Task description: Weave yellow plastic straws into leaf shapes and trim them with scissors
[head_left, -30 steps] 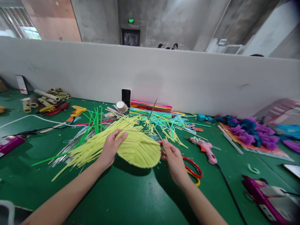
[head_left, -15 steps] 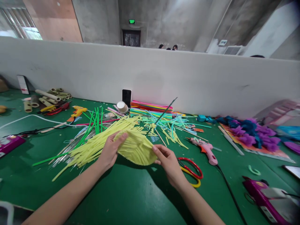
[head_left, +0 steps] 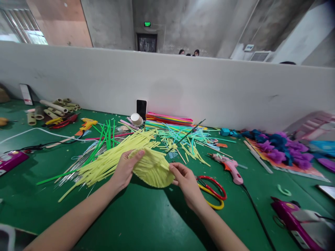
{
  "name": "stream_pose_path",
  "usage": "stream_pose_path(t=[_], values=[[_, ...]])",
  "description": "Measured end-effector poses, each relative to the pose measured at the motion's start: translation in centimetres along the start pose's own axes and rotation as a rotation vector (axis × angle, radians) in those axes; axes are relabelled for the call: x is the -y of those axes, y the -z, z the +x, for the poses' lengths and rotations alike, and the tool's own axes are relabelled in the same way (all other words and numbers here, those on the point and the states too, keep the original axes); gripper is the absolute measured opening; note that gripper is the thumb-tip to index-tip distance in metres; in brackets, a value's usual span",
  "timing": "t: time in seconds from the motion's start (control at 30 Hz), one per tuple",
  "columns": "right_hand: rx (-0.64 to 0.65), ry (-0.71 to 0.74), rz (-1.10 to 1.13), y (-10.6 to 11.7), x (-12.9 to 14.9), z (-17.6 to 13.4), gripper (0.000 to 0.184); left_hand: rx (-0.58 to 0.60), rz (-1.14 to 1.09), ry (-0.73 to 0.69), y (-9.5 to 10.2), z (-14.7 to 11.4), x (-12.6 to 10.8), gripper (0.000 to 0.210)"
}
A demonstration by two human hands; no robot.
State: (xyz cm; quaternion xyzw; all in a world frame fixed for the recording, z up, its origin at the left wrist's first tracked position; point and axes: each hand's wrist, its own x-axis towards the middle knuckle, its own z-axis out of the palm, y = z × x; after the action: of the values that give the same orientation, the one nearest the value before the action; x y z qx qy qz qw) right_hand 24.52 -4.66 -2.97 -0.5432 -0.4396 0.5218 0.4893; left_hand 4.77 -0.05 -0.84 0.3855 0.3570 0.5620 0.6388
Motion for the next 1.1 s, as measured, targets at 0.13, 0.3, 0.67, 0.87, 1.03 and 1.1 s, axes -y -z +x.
stream_pose_path(t=[0.13, 0.3, 0.67, 0.87, 1.03, 1.1], values=[[-0.011, 0.004, 0.058, 0.2, 0.5, -0.1, 0.027, -0.026, 0.003, -0.01, 0.0, 0.2, -0.2, 0.033], [0.032, 0.048, 0.077, 0.6, 0.8, 0.1, 0.028, -0.062, -0.023, -0.013, 0.3, 0.6, -0.2, 0.036], [0.099, 0.005, 0.258, 0.1, 1.0, -0.4, 0.032, 0.023, -0.253, 0.192, 0.8, 0.5, 0.2, 0.043], [0.119, 0.092, -0.06, 0.3, 1.0, -0.6, 0.04, 0.217, -0.177, 0.328, -0.9, -1.5, 1.8, 0.058], [-0.191, 0.62, -0.701, 1.7, 0.9, -0.7, 0.032, 0.179, -0.255, 0.326, -0.6, -1.1, 1.5, 0.053], [-0.156, 0.773, -0.789, 1.8, 1.0, -0.7, 0.014, 0.166, -0.241, 0.345, -0.4, -0.9, 1.4, 0.051]])
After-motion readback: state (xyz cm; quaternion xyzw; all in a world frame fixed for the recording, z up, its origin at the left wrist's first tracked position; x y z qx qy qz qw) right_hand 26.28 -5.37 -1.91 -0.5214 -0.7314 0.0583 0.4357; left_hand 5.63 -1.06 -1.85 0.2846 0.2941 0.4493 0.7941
